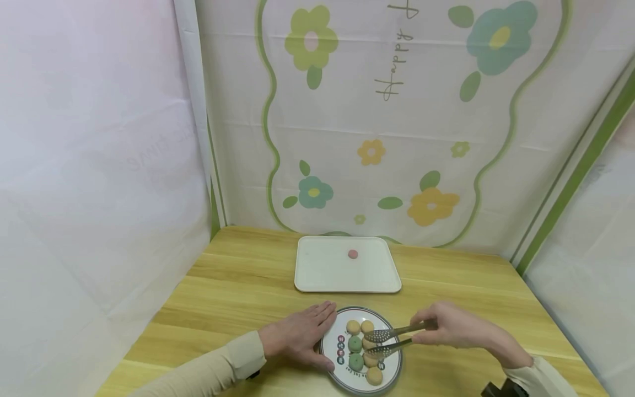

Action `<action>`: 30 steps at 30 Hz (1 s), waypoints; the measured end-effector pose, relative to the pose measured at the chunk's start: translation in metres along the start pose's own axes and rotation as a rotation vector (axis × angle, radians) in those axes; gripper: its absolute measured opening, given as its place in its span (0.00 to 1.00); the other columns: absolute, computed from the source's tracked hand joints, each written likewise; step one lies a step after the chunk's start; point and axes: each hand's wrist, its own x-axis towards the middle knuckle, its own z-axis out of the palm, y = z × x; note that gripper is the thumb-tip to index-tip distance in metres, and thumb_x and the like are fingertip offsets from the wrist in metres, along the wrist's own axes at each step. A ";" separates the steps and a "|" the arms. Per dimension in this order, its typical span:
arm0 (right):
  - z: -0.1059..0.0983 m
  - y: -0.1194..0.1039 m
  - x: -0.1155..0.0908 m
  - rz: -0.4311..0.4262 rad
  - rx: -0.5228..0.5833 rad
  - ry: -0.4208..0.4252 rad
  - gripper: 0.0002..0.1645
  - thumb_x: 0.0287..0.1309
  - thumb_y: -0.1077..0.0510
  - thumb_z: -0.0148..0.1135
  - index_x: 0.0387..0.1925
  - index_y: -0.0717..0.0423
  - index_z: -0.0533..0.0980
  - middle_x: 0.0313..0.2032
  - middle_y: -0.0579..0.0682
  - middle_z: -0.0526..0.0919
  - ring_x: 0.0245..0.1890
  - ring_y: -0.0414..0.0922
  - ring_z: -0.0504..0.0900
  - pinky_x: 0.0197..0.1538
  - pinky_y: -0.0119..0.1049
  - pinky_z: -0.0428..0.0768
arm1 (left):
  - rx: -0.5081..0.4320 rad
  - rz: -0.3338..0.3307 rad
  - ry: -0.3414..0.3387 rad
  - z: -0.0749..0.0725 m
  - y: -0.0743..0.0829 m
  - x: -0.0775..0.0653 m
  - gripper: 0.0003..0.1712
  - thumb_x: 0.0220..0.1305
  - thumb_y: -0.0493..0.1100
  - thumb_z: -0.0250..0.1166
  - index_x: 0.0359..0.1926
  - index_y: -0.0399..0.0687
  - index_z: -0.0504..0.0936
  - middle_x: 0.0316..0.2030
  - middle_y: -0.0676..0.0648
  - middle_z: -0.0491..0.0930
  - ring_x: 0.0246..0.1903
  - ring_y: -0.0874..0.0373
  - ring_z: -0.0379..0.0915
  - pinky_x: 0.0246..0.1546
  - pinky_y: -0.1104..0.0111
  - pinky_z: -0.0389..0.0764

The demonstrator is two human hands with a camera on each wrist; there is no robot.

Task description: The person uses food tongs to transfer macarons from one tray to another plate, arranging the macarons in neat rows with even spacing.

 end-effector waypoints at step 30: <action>0.004 0.035 0.040 0.243 0.053 0.223 0.19 0.62 0.39 0.62 0.44 0.47 0.83 0.17 0.46 0.76 0.09 0.32 0.62 0.10 0.23 0.66 | 0.006 -0.009 -0.001 0.000 0.001 -0.001 0.67 0.54 0.87 0.37 0.77 0.40 0.46 0.78 0.39 0.42 0.78 0.49 0.39 0.78 0.60 0.50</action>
